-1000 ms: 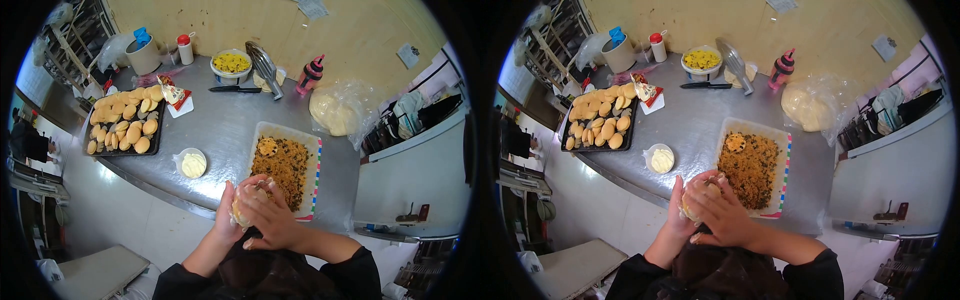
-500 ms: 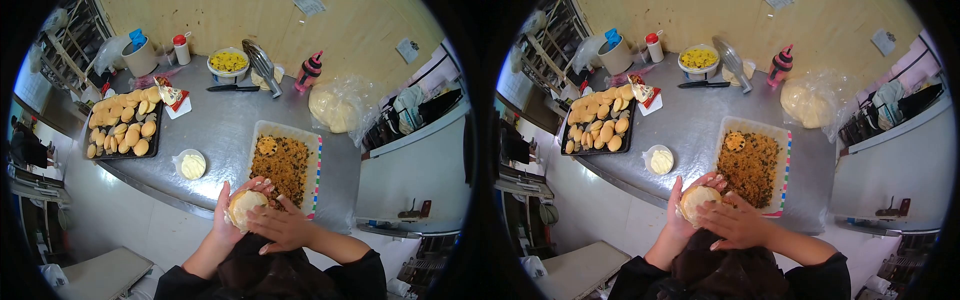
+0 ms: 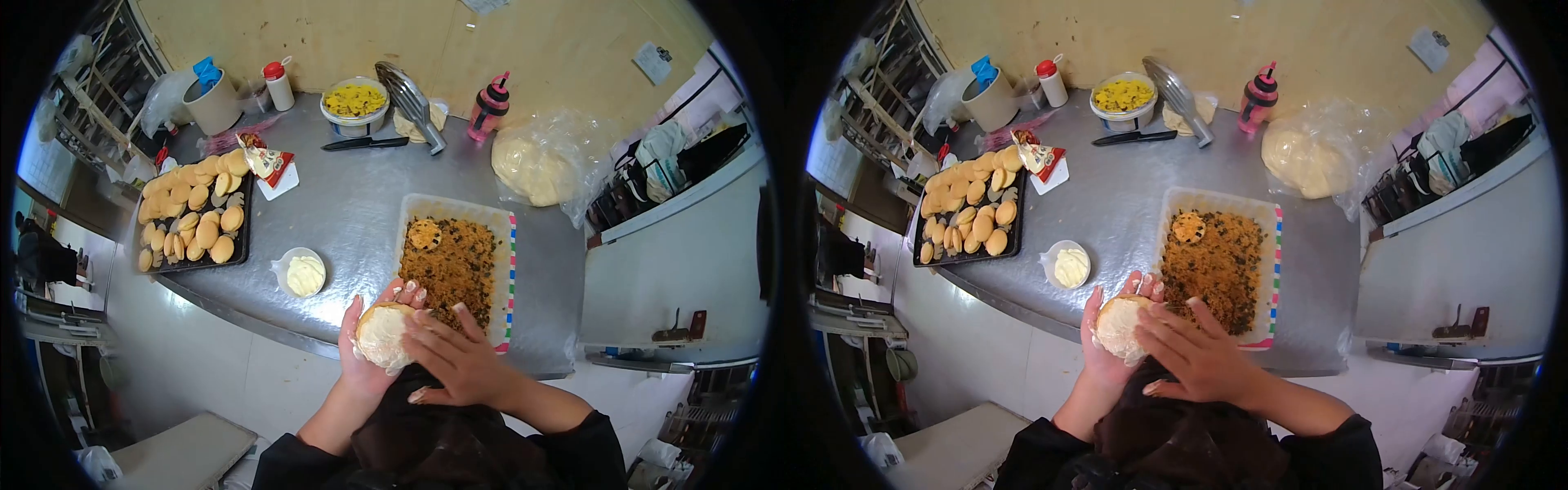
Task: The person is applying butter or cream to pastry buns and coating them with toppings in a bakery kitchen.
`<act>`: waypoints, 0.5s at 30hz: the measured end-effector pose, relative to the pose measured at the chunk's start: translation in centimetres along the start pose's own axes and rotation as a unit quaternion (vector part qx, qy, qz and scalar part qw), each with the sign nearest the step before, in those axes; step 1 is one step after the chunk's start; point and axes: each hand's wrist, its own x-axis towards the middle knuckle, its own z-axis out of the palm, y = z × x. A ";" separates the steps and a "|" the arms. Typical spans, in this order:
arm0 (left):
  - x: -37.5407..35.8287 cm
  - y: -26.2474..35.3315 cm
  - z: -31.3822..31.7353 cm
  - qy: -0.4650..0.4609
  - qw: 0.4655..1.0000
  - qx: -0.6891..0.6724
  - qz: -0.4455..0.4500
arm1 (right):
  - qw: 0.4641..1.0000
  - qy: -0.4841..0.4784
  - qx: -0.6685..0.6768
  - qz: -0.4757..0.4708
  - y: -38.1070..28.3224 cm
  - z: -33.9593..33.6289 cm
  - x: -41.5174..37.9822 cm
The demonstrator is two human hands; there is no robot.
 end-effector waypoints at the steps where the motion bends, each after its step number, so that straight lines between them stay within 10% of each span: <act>1: 0.1 -0.1 -0.2 -0.010 1.000 -0.001 0.001 | 1.000 -0.002 0.011 -0.009 -0.5 0.5 0.4; 15: 0.2 -1.0 -0.7 0.024 1.000 -0.020 0.001 | 0.995 0.095 -0.022 -0.003 0.7 1.5 -0.2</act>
